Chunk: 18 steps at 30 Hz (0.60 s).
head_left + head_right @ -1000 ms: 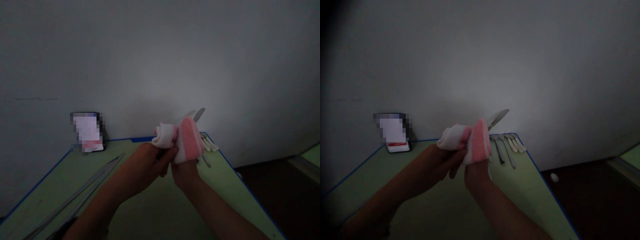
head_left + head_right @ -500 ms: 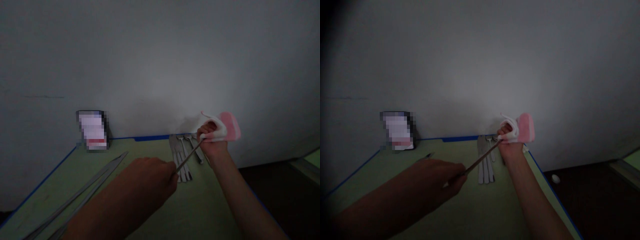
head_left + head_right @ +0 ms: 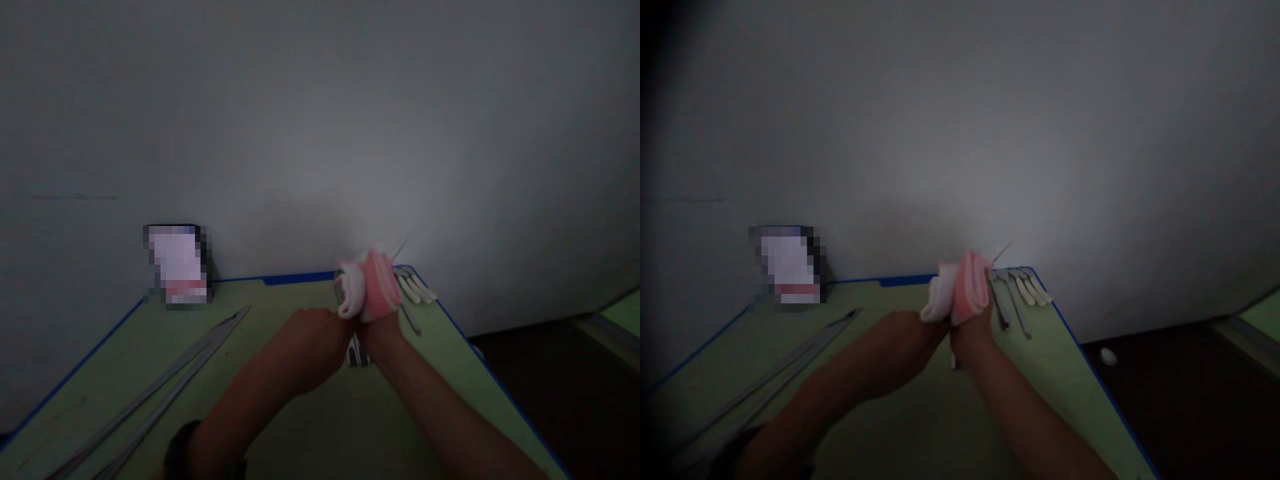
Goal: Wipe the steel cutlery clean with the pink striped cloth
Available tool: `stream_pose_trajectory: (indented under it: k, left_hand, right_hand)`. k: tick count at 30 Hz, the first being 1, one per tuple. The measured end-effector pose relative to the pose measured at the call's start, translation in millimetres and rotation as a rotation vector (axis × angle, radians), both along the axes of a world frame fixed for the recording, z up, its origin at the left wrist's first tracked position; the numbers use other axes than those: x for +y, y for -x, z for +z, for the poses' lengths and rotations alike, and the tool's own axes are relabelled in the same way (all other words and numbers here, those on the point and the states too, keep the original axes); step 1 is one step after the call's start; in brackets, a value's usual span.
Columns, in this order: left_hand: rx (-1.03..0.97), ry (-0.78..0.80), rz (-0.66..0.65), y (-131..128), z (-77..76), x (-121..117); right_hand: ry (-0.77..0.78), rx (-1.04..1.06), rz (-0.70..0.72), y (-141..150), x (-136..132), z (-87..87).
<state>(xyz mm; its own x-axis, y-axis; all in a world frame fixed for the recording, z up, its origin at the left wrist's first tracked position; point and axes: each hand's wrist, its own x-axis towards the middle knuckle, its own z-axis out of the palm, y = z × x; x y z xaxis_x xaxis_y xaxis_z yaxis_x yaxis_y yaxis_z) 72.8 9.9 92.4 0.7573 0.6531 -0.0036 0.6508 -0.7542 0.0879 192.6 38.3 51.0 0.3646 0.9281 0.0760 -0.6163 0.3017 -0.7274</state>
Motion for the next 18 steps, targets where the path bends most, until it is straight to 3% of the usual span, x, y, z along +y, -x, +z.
stream_pose_trajectory:
  k: [3,5,10,13,18]
  left_hand:
    - [0.109,-0.046,0.05,-3.9,-3.8,-1.3]
    - [0.121,-0.072,0.073,-5.1,-2.4,-3.6]
    - [0.061,-0.095,0.098,-6.9,7.2,-13.7]
    - [0.06,-0.053,0.094,-8.1,8.3,-18.4]
    - [0.037,-0.058,0.053,-7.1,3.5,-24.1]
  right_hand:
    - [0.146,0.1,0.097,11.0,2.4,-16.6]
    - [0.12,0.081,0.057,8.3,5.6,-16.3]
    - [-0.03,0.008,-0.023,-14.9,11.4,14.3]
    - [-0.005,0.011,-0.013,-27.0,10.1,31.1]
    - [0.006,-0.032,0.019,-58.0,11.3,33.3]
